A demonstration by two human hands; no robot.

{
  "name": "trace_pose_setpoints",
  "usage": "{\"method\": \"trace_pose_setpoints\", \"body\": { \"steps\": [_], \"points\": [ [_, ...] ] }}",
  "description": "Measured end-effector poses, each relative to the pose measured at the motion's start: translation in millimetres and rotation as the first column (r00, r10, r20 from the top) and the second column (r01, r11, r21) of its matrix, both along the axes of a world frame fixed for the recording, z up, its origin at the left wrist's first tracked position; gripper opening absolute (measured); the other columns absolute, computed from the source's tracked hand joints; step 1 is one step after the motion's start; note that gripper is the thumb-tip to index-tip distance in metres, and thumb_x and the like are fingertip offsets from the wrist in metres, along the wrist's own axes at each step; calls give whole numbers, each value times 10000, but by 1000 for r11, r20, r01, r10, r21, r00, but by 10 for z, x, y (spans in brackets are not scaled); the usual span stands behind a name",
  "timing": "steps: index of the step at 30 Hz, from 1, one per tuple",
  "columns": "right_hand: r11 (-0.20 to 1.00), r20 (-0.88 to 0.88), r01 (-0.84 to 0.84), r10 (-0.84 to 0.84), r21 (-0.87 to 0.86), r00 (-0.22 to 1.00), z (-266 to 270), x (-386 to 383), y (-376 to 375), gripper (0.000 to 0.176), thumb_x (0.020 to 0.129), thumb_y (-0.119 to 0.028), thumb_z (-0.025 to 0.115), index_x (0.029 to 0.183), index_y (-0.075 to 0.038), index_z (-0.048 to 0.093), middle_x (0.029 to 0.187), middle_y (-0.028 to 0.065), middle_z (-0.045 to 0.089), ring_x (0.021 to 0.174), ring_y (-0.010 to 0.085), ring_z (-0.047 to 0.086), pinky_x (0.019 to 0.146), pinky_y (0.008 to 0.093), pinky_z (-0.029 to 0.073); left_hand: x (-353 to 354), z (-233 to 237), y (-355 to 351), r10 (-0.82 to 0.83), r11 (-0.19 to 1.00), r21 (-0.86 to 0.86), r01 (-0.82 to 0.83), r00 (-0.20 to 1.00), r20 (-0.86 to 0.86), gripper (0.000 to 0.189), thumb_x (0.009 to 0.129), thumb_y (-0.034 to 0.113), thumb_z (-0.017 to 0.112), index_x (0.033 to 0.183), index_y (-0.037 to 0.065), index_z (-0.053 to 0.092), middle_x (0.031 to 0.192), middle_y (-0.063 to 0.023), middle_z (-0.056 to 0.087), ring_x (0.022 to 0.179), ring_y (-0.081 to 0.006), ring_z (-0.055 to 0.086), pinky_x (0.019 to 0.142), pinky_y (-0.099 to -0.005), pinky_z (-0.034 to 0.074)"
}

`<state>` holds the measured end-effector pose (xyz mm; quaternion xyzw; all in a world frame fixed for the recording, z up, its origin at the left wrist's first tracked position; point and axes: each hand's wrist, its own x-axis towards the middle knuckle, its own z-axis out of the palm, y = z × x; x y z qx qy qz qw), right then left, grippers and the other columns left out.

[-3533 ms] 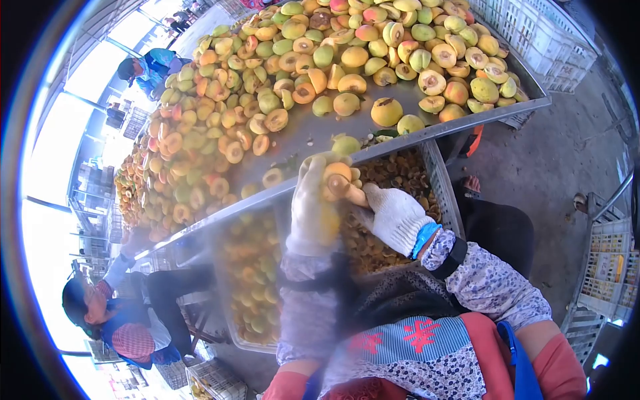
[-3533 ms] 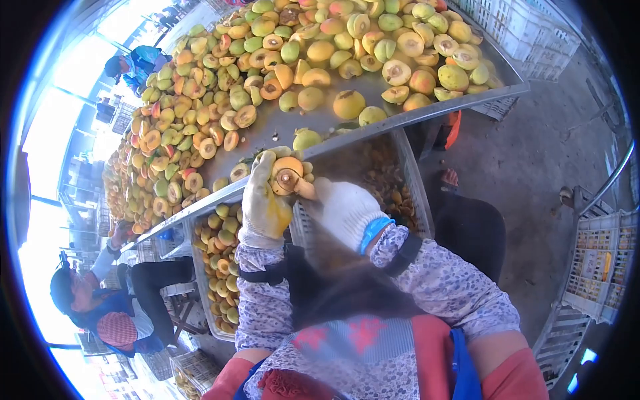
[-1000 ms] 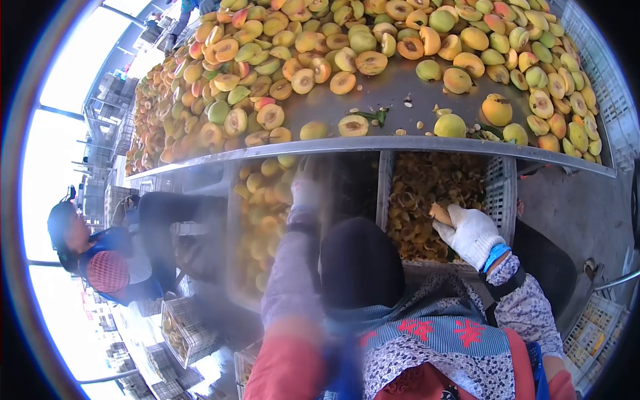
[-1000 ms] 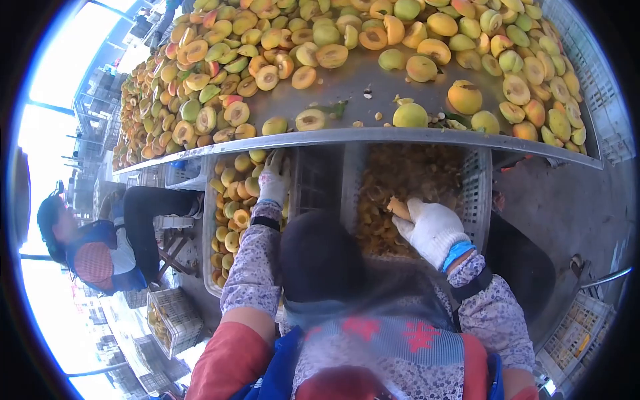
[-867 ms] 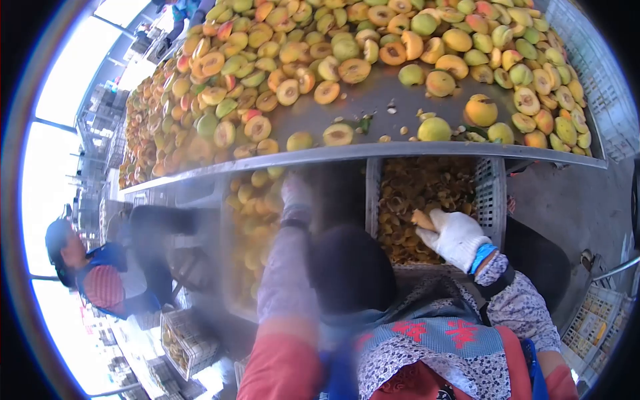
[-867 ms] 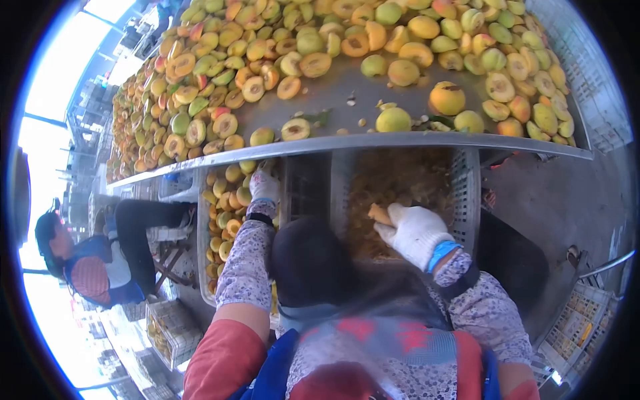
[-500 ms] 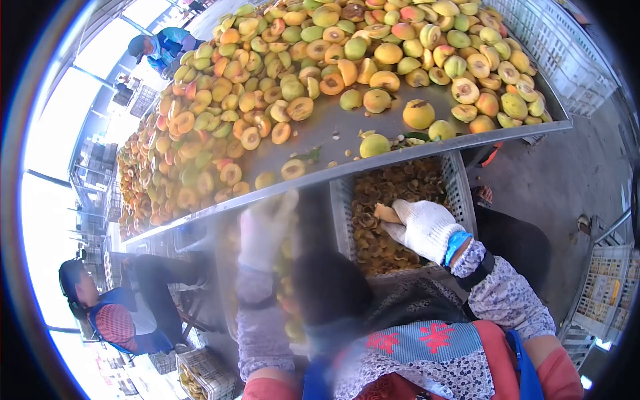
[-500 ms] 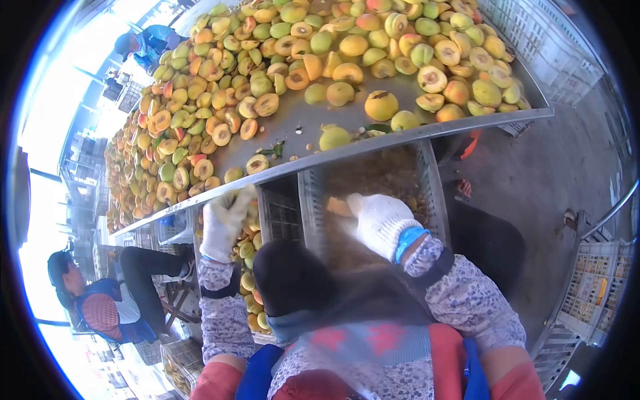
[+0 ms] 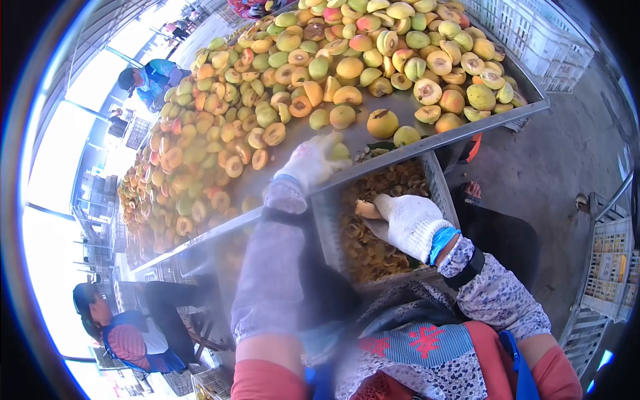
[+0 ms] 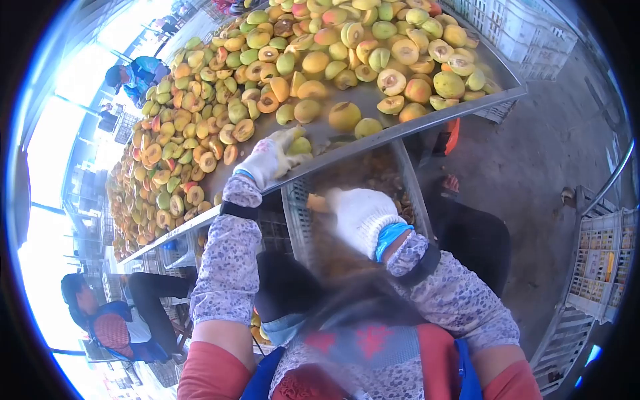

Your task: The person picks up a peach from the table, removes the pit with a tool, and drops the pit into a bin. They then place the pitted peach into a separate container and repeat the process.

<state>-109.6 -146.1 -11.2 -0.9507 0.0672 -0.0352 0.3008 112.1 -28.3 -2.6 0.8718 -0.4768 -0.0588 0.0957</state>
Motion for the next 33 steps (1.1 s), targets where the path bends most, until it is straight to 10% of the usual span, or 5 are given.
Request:
{"method": "trace_pose_setpoints", "body": {
  "steps": [5,7,10,27,33],
  "points": [
    [1000,29,3,-3,17,1000,35,0,6,304,892,-368,640,919,-66,604,739,194,665,745,402,665,656,495,527,72,9,-21,27,999,50,-22,995,-96,609,867,313,693,1387,79,479,1240,-156,619,1106,-309,611,955,-376,501],
    [995,93,68,-75,77,993,108,4,-2,275,894,-326,652,940,-60,605,775,196,671,771,394,669,670,481,532,3,77,78,39,825,-298,-480,575,-817,535,908,345,640,1314,15,526,1151,-149,657,914,-238,667,763,-313,563],
    [966,186,150,-190,209,964,41,71,45,245,898,-273,662,956,-43,601,811,205,672,799,395,666,677,468,530,-252,303,231,-193,558,-318,-766,253,-948,470,961,372,558,1251,2,560,1052,-130,682,722,-154,655,557,-224,523],
    [901,18,91,-109,425,994,51,102,277,258,932,-282,606,954,-26,578,798,229,651,812,444,633,678,493,496,-1174,76,138,-314,229,-500,-835,423,-850,537,1014,471,450,1084,-34,618,981,-154,668,929,-227,645,821,-316,521],
    [794,26,38,-67,606,997,3,68,332,260,940,-265,605,966,-7,619,860,240,659,868,434,632,726,452,502,-1151,-14,165,39,353,-758,-549,818,-574,565,1011,481,434,1027,-43,645,881,-155,671,848,-214,648,773,-298,518]
  ]
}}
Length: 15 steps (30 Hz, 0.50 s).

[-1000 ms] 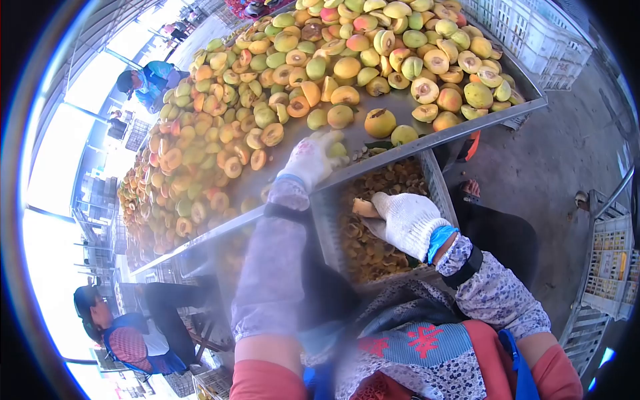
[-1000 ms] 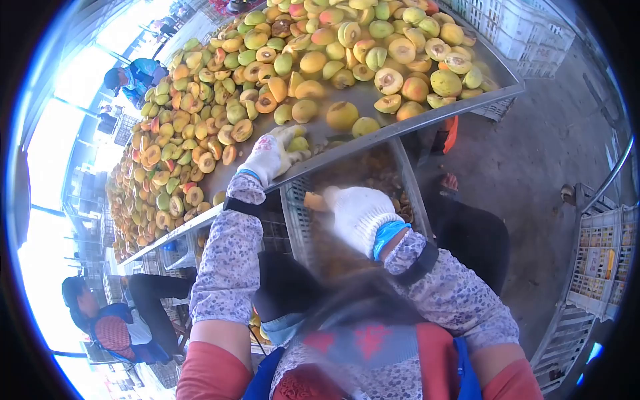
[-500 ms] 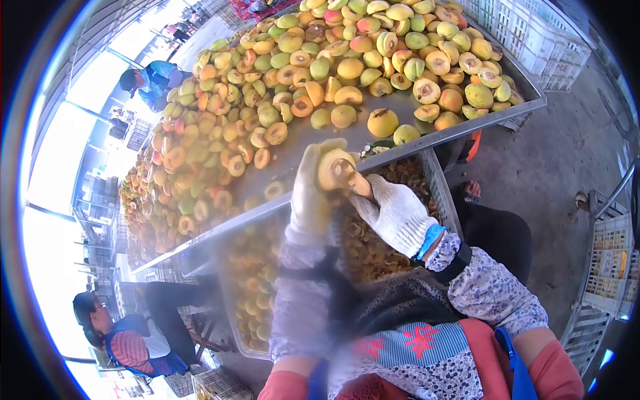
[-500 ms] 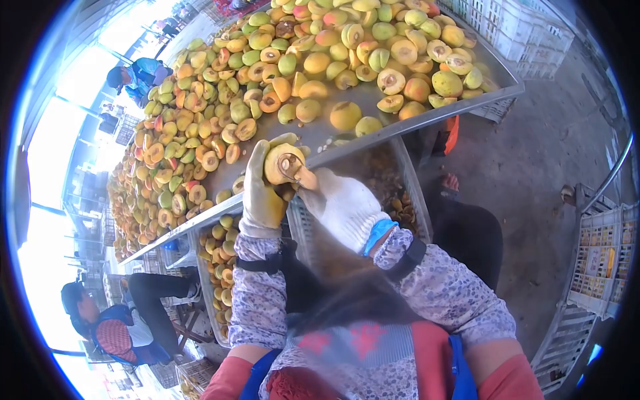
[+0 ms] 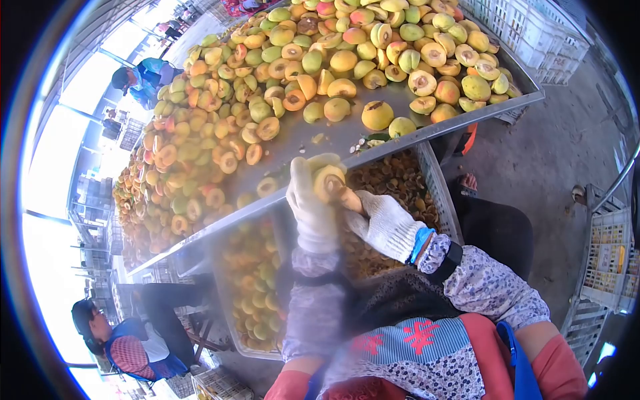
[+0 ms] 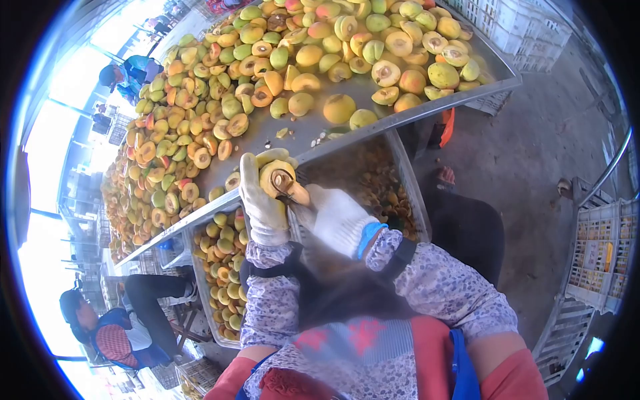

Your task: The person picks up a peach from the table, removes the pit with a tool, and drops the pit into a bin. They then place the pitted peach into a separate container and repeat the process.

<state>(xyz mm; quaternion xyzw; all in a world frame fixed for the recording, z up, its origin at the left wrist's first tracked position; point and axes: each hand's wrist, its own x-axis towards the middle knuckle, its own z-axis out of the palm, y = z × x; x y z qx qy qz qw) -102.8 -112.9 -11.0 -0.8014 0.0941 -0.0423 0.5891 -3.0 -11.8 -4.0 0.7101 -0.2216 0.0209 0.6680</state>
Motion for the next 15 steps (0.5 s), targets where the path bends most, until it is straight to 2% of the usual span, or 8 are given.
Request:
{"method": "trace_pose_setpoints", "body": {
  "steps": [3,5,6,9,10,11,13,15],
  "points": [
    [1000,-67,-12,14,27,998,-40,-9,35,258,946,-249,604,995,3,626,885,234,667,883,416,644,741,430,503,37,26,70,-15,993,118,7,997,71,595,1010,491,419,996,-52,662,828,-154,673,778,-209,643,743,-291,513],
    [999,-119,-14,20,49,993,-105,-22,90,262,953,-248,597,1011,5,628,893,229,672,883,407,652,748,423,504,123,-86,127,-153,975,175,134,984,96,554,969,500,530,1103,-37,564,867,-155,672,712,-242,635,674,-323,523],
    [993,-63,-2,9,115,998,-160,-23,125,271,958,-250,592,1028,10,629,894,222,675,878,391,659,753,417,505,148,-127,134,-197,965,194,175,975,102,566,955,503,567,1139,-32,532,880,-155,672,691,-254,632,651,-334,526],
    [984,-27,14,-9,177,1000,-87,-14,144,290,967,-256,583,1050,18,629,892,210,679,867,365,667,760,406,506,53,-57,-28,-75,997,10,75,997,-31,619,1008,523,418,1043,-48,654,812,-139,666,744,-211,638,726,-304,526],
    [984,-51,23,-14,176,999,-55,-12,148,299,971,-261,578,1056,21,629,889,206,680,860,356,668,762,400,506,-59,33,-104,-9,980,-198,-31,980,-197,615,1005,530,427,1074,-43,638,803,-126,656,735,-215,634,723,-314,532],
    [984,-50,21,-13,178,999,-66,-7,162,299,971,-261,578,1056,21,629,889,206,680,860,356,668,762,400,506,-83,55,-89,-7,964,-259,-60,969,-248,608,1000,532,441,1095,-40,623,798,-117,649,726,-219,632,720,-323,536],
    [928,-116,-29,78,371,990,-104,-6,221,309,976,-272,571,1049,24,627,889,211,679,861,360,667,760,405,505,-132,98,-57,-7,917,-378,-131,939,-344,600,990,536,470,1137,-33,595,790,-99,633,706,-227,627,712,-341,544],
    [905,-221,-78,184,418,958,13,1,165,316,982,-282,559,1051,19,627,892,215,677,865,371,663,761,410,503,-57,47,67,-73,956,-289,-43,923,-379,592,986,524,485,1113,-43,596,768,-121,639,704,-230,630,700,-346,542]
  ]
}}
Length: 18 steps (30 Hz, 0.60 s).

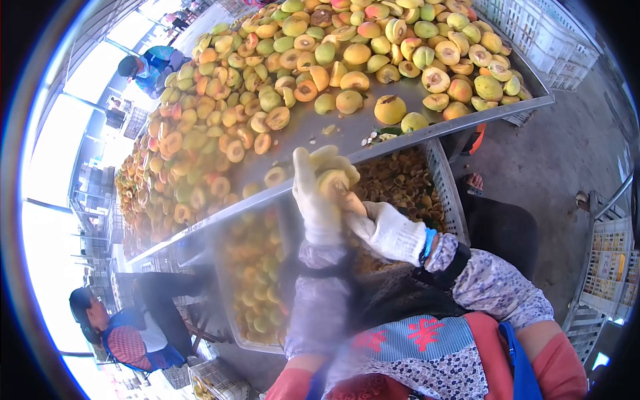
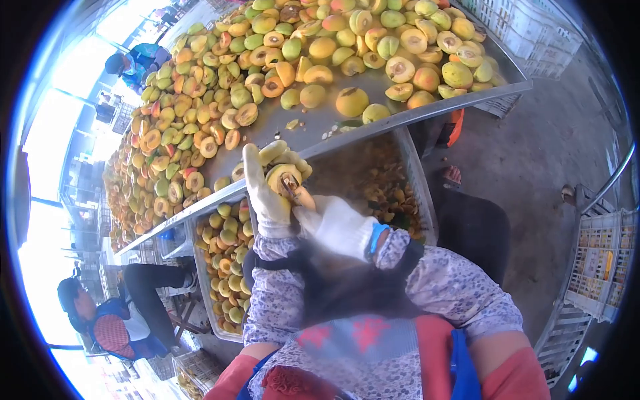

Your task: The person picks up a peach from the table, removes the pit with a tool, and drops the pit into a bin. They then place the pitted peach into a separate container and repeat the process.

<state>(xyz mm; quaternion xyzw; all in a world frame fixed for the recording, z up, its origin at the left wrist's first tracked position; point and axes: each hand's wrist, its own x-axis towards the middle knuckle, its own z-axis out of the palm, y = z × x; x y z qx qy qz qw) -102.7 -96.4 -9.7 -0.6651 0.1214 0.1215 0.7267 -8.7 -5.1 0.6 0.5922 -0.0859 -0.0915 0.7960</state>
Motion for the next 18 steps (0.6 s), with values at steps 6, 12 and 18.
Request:
{"method": "trace_pose_setpoints", "body": {
  "steps": [6,12,18],
  "points": [
    [963,-84,-220,209,-154,974,178,-17,-91,373,1009,-342,481,1069,-6,629,897,225,669,890,406,639,778,427,494,109,20,72,-134,977,148,156,979,-151,539,976,474,533,936,-53,635,709,-130,637,555,-196,604,541,-301,519],
    [981,-52,-152,146,-119,988,-41,-10,-39,367,1008,-333,492,1058,2,634,887,221,672,880,395,647,764,418,495,107,14,54,-79,988,118,102,979,-188,573,982,504,507,962,-54,639,706,-117,626,564,-195,604,553,-304,533],
    [994,134,-79,88,-71,987,-151,-12,-32,445,988,-444,523,934,-9,600,603,25,517,423,129,482,398,294,396,-1,-108,-104,110,993,-27,-113,989,-96,576,1010,467,463,1003,-83,636,748,-121,636,578,-175,582,557,-290,513]
  ]
}}
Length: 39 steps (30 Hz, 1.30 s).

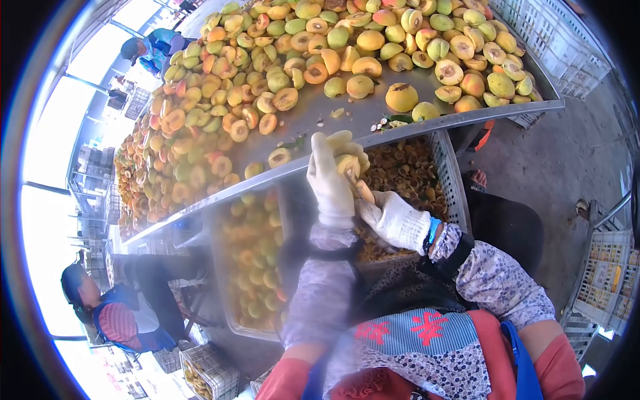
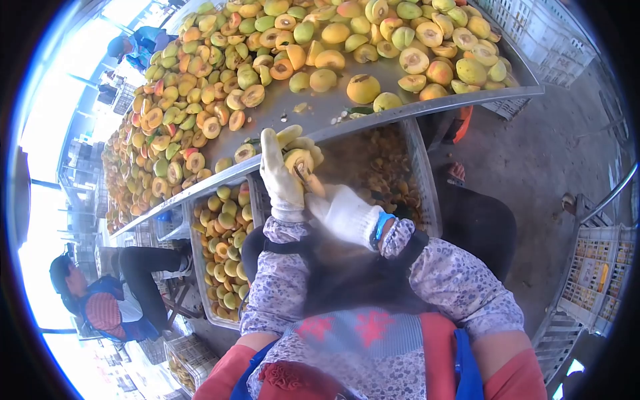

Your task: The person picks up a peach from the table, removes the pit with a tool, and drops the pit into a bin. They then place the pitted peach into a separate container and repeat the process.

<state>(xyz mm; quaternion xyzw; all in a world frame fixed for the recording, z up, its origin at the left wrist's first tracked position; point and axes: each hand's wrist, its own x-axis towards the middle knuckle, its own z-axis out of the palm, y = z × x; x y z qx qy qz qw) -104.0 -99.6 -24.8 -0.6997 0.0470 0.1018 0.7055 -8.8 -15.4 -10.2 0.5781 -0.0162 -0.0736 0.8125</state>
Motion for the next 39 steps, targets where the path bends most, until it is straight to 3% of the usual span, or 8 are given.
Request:
{"method": "trace_pose_setpoints", "body": {
  "steps": [10,16,19,22,25,28,29,39],
  "points": [
    [920,-436,-115,284,374,854,158,-29,-205,506,968,-552,492,968,-53,576,620,-1,509,436,133,473,370,277,383,213,133,264,-545,834,59,549,835,-76,481,998,356,487,870,-79,647,645,-134,607,547,-215,584,528,-319,501],
    [982,-447,-137,183,134,876,223,-88,-177,445,959,-521,563,832,-97,520,579,-35,434,397,61,383,336,232,295,183,213,226,-573,731,349,586,805,-151,409,978,317,537,852,-53,657,676,-119,634,533,-142,569,516,-238,434],
    [973,-456,-109,193,204,869,218,-78,-192,433,970,-496,556,839,-85,525,579,-28,438,395,67,379,337,236,297,188,106,238,-602,769,252,588,798,-26,435,984,374,524,839,-21,636,671,-101,620,517,-170,558,513,-275,446],
    [850,-427,-159,403,502,809,165,-38,-196,505,950,-558,518,945,-56,576,629,11,549,466,124,502,415,282,417,107,-30,170,-482,820,-412,396,867,-125,434,989,422,500,827,35,612,642,-67,585,511,-208,560,502,-317,455],
    [975,-320,-154,199,159,926,137,-43,-131,385,991,-429,518,830,-80,509,555,-17,431,404,83,386,363,252,311,112,-65,118,-528,724,-609,324,828,-188,407,971,509,494,800,146,558,614,-16,535,499,-215,546,463,-342,444],
    [891,456,3,229,-453,860,-258,-23,-197,279,952,-236,587,1073,5,659,884,182,705,845,330,683,765,361,528,234,-345,88,-673,541,-757,365,728,-130,444,958,540,498,853,117,580,614,-39,530,484,-218,531,443,-350,449],
    [932,173,-47,116,-360,978,-79,-43,-157,265,953,-217,583,1061,15,651,866,192,699,818,322,685,734,376,523,165,-284,61,-555,635,-716,290,816,-162,453,960,542,497,891,106,595,639,-55,570,496,-239,565,448,-368,477],
    [800,442,101,218,-592,870,-305,39,-194,212,950,-145,570,1038,46,595,824,238,645,792,429,640,677,401,483,150,-262,156,-386,662,-744,85,890,-242,438,989,463,452,1101,41,494,772,-104,585,609,-283,609,566,-423,546]
  ]
}}
